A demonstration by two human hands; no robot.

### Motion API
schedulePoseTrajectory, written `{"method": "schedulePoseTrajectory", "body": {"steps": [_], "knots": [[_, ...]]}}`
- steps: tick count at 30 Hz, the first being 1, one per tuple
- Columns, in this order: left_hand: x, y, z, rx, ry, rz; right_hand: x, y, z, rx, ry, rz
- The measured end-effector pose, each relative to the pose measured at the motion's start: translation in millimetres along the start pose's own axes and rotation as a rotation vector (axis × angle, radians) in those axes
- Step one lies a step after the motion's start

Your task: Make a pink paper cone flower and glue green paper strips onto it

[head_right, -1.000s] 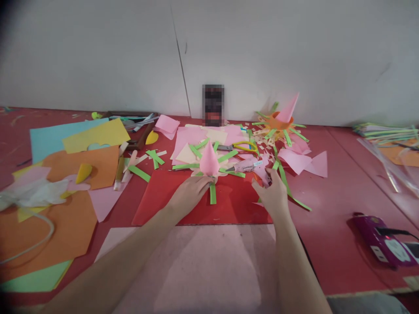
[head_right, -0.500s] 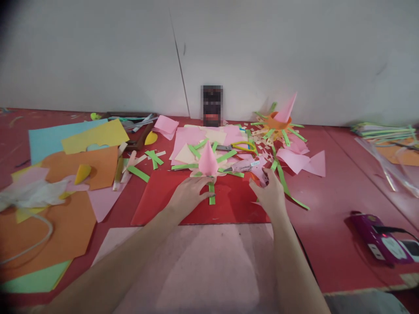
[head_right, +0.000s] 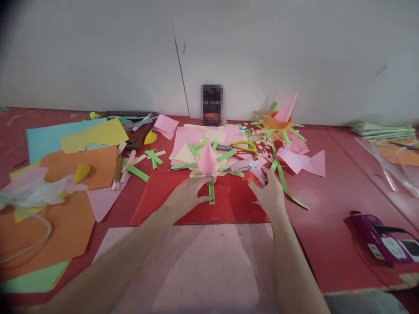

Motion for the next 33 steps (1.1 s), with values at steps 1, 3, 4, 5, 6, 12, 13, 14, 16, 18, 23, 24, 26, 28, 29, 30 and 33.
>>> {"method": "schedulePoseTrajectory", "body": {"steps": [1, 3, 4, 5, 6, 12, 13, 14, 16, 18, 23, 24, 26, 28, 29, 30, 33], "knots": [[0.1, 0.2, -0.1, 0.003, 0.001, 0.002, -0.7, 0.3, -0.1, 0.000, 0.002, 0.000], [0.3, 0.6, -0.2, 0.005, 0.003, 0.004, -2.3, 1.0, -0.1, -0.003, 0.002, -0.004], [0.4, 0.7, -0.2, 0.003, 0.002, 0.004, -3.0, 1.3, -0.1, -0.005, 0.001, -0.006], [0.6, 0.7, -0.1, 0.003, 0.002, 0.004, -3.4, 1.6, -0.1, -0.005, -0.002, -0.010], [0.8, 0.7, 0.0, 0.003, 0.001, 0.005, -3.6, 1.8, 0.0, -0.005, -0.006, -0.013], [1.6, -0.7, 0.2, 0.023, -0.013, 0.030, -1.9, 1.5, 0.2, -0.005, 0.001, -0.029], [1.6, -1.0, 0.3, 0.026, -0.016, 0.029, -1.7, 1.6, 0.2, -0.003, 0.005, -0.030], [1.5, -1.1, 0.4, 0.028, -0.018, 0.028, -1.6, 1.7, 0.2, -0.003, 0.005, -0.031], [1.1, -1.3, 1.0, 0.029, -0.020, 0.026, -1.6, 1.7, 0.2, -0.006, -0.002, -0.026], [0.7, -1.2, 1.7, 0.027, -0.020, 0.029, -1.7, 1.5, 0.1, -0.005, -0.008, -0.018], [0.7, -2.2, 2.3, 0.031, -0.030, 0.058, 0.8, 0.1, 0.6, 0.009, 0.011, -0.015], [1.1, -2.5, 2.1, 0.039, -0.035, 0.070, 2.0, -0.1, 0.8, 0.007, 0.015, -0.017], [1.9, -2.5, 1.9, 0.054, -0.049, 0.099, 3.9, -0.2, 0.7, -0.004, 0.029, -0.032], [2.6, -1.5, 2.6, 0.062, -0.057, 0.126, 4.7, -0.2, 0.1, -0.031, 0.055, -0.057], [2.7, -0.8, 3.3, 0.056, -0.058, 0.135, 4.7, -0.3, -0.5, -0.048, 0.069, -0.071], [2.7, -0.2, 4.2, 0.042, -0.056, 0.145, 4.2, -0.7, -1.2, -0.074, 0.084, -0.084], [1.5, -2.2, 5.3, -0.051, -0.021, 0.201, 0.7, -2.9, -3.1, -0.163, 0.139, -0.119]]}}
Point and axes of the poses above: each hand's wrist, its own z-axis away from the middle knuckle, its own y-axis out of the palm, x = y × z, the point moved 3 cm from there along -z, towards the middle knuckle, and after that the axes turned 14 degrees about -y, right-handed, at the moved point
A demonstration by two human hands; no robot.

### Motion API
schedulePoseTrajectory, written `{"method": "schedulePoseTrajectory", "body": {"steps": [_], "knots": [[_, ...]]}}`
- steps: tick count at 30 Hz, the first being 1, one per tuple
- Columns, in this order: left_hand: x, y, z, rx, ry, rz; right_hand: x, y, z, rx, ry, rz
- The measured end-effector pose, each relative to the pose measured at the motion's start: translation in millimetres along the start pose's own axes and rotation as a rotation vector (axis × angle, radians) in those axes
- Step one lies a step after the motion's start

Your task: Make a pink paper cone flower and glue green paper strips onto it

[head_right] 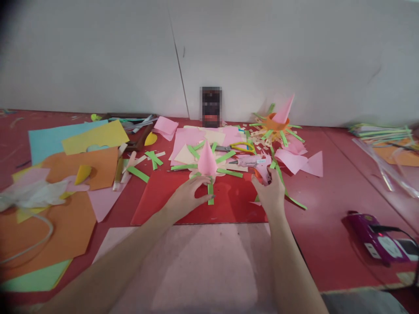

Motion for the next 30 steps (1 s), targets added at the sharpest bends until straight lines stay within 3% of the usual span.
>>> {"method": "schedulePoseTrajectory", "body": {"steps": [5, 7, 12, 17, 30], "knots": [[-3, -21.1, -11, -0.393, 0.006, 0.005, -8, -1, -5, -0.063, 0.031, -0.086], [-3, -24.6, -19, -0.436, -0.028, -0.108, -11, 1, -6, -0.062, 0.049, -0.109], [8, -15.3, -31, -0.310, -0.126, -0.383, -11, 7, -6, -0.031, 0.056, -0.106], [15, -13.0, -32, -0.220, -0.254, -0.423, -7, 9, -3, -0.014, 0.029, -0.136], [15, -20.3, -27, -0.142, -0.140, -0.362, -4, 12, -1, 0.031, 0.027, -0.132]]}}
Point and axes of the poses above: each hand's wrist, its own z-axis away from the middle knuckle, its own y-axis out of the palm, x = y × z, the point moved 3 cm from there along -z, towards the middle knuckle, and after that the axes turned 14 degrees about -y, right-handed, at the moved point
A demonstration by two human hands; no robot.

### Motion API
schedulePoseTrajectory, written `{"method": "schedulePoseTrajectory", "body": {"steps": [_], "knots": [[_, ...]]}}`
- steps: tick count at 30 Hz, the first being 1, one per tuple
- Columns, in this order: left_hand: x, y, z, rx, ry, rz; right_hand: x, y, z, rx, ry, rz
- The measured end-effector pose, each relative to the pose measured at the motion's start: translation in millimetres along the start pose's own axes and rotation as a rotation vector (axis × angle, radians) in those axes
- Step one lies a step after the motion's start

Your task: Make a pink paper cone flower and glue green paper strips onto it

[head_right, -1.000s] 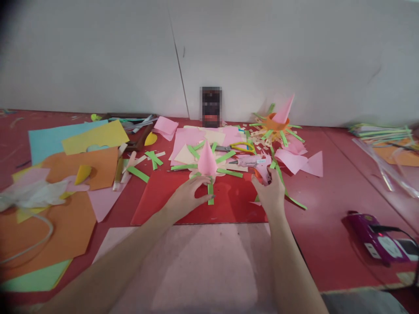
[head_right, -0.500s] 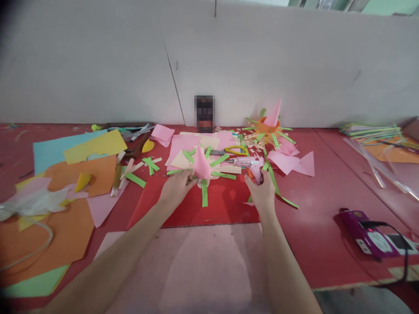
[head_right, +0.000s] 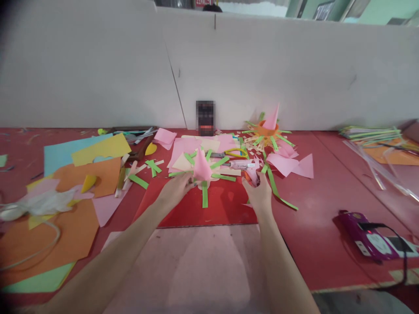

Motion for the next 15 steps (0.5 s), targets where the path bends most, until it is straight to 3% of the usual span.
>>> {"method": "schedulePoseTrajectory", "body": {"steps": [4, 7, 8, 11, 13, 15], "knots": [[6, -5.6, -3, 0.086, -0.002, 0.091, 0, 0, 0, -0.007, 0.017, 0.000], [2, -24.0, -10, 0.177, -0.058, 0.191, 0, -2, -1, -0.031, 0.036, -0.027], [-3, -35.7, -13, 0.090, -0.063, 0.238, 0, -2, -1, -0.037, 0.042, -0.039], [-27, -71.3, -20, -0.323, -0.050, 0.331, 1, -4, -1, -0.046, 0.061, -0.062], [-46, -80.6, -25, -0.428, -0.001, 0.345, 1, -4, -1, -0.048, 0.076, -0.068], [-60, -78.8, -31, -0.447, 0.012, 0.333, 1, -5, -1, -0.050, 0.079, -0.075]]}}
Point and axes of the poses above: each hand's wrist, its own z-axis away from the middle knuckle, its own y-axis out of the palm, x = y × z, the point moved 3 cm from there along -z, towards the middle knuckle, and after that the axes turned 14 degrees about -y, right-handed, at the moved point
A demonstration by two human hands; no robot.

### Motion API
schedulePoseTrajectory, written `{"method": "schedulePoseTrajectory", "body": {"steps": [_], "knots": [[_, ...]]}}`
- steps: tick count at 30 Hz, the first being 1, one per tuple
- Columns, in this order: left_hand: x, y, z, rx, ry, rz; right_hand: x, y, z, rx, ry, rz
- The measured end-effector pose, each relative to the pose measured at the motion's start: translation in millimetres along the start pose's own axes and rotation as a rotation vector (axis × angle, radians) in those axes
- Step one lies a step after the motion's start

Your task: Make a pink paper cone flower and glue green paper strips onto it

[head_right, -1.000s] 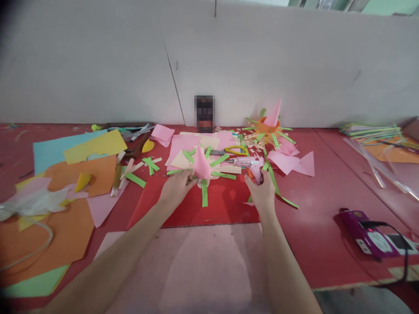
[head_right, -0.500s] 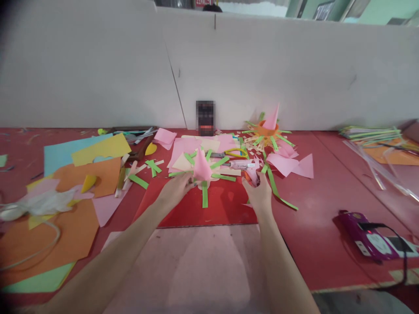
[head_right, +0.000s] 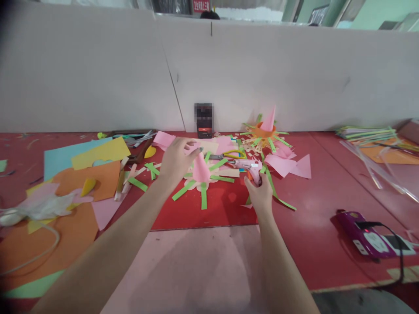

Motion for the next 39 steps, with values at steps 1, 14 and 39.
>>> {"method": "schedulePoseTrajectory", "body": {"steps": [1, 14, 39], "knots": [[-2, 6.1, -1, 0.023, 0.001, 0.000, 0, 0, 0, -0.001, -0.003, -0.004], [-4, -10.5, -4, -0.124, 0.038, 0.181, 8, -9, -1, -0.029, 0.015, -0.021], [-7, -16.7, 12, -0.042, 0.169, 0.240, 0, -7, -2, -0.047, 0.037, -0.098]]}}
Point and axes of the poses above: each hand's wrist, its own z-axis away from the middle knuckle, its own y-axis out of the palm, x = y × z, the point moved 3 cm from there along -z, towards the middle knuckle, and after that the axes turned 14 degrees about -y, right-handed, at the moved point
